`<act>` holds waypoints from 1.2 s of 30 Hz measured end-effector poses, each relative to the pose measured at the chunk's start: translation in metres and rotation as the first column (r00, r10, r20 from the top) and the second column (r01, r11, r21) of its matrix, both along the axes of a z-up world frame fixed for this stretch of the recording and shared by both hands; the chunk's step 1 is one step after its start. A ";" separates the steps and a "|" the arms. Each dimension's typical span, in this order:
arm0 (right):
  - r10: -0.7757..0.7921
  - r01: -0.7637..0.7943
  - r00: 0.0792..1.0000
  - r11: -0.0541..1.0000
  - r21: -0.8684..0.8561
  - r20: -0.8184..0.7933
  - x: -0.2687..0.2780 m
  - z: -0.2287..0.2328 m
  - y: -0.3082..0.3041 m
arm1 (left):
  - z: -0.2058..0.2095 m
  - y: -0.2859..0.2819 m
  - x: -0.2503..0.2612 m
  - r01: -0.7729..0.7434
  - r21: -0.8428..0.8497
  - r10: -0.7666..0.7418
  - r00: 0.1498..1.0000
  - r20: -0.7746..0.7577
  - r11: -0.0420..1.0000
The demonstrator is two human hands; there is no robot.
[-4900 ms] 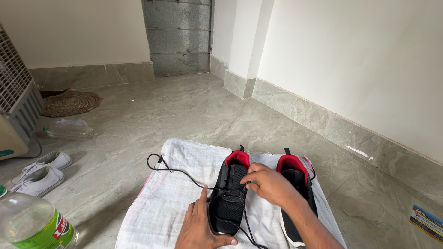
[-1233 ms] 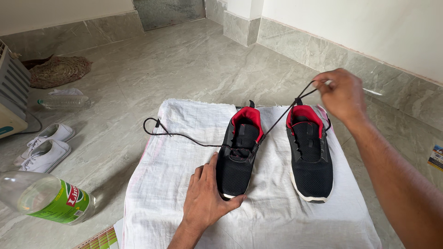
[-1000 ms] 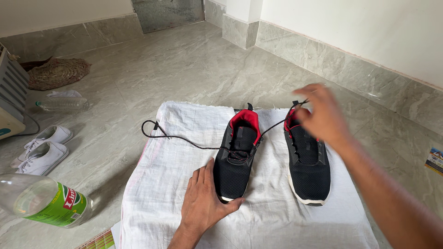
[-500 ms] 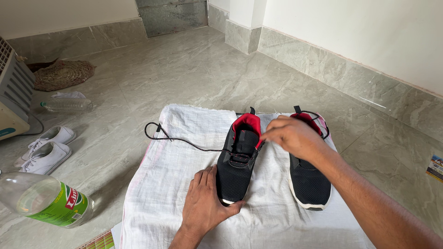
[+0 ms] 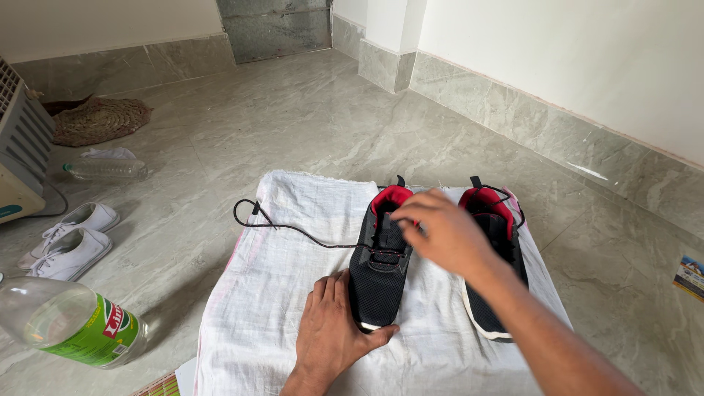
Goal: The person threads black shoelaces through the eyelets of a pair of black and red sneakers placed on a white cloth on the floor. They pull the laces through each eyelet and adjust the tension, working on both shoes.
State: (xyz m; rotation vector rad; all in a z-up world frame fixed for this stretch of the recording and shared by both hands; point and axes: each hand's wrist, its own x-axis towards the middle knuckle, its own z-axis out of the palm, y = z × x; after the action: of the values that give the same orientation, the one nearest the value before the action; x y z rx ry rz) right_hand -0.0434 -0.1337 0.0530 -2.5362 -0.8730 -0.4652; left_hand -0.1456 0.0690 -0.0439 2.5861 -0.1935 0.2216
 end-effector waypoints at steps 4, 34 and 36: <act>-0.012 0.011 0.999 0.999 -0.042 -0.047 -0.014 -0.020 0.050 | 0.003 -0.008 -0.004 -0.024 -0.047 0.030 0.991 0.128 0.999; -0.153 0.166 0.983 0.978 0.125 -0.106 -0.077 -0.081 0.091 | 0.009 0.089 0.057 -0.053 -0.969 0.278 0.953 -0.122 -0.243; -0.146 0.158 0.985 0.978 0.135 -0.095 -0.077 -0.082 0.091 | 0.018 0.094 0.052 0.026 -0.996 0.366 0.929 0.055 0.082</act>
State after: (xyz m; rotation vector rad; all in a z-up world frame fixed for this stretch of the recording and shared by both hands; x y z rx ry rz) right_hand -0.1202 -0.0430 -0.0288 -2.4811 -0.5957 -0.4463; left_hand -0.0939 0.1634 -0.0261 1.0880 0.1645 0.5967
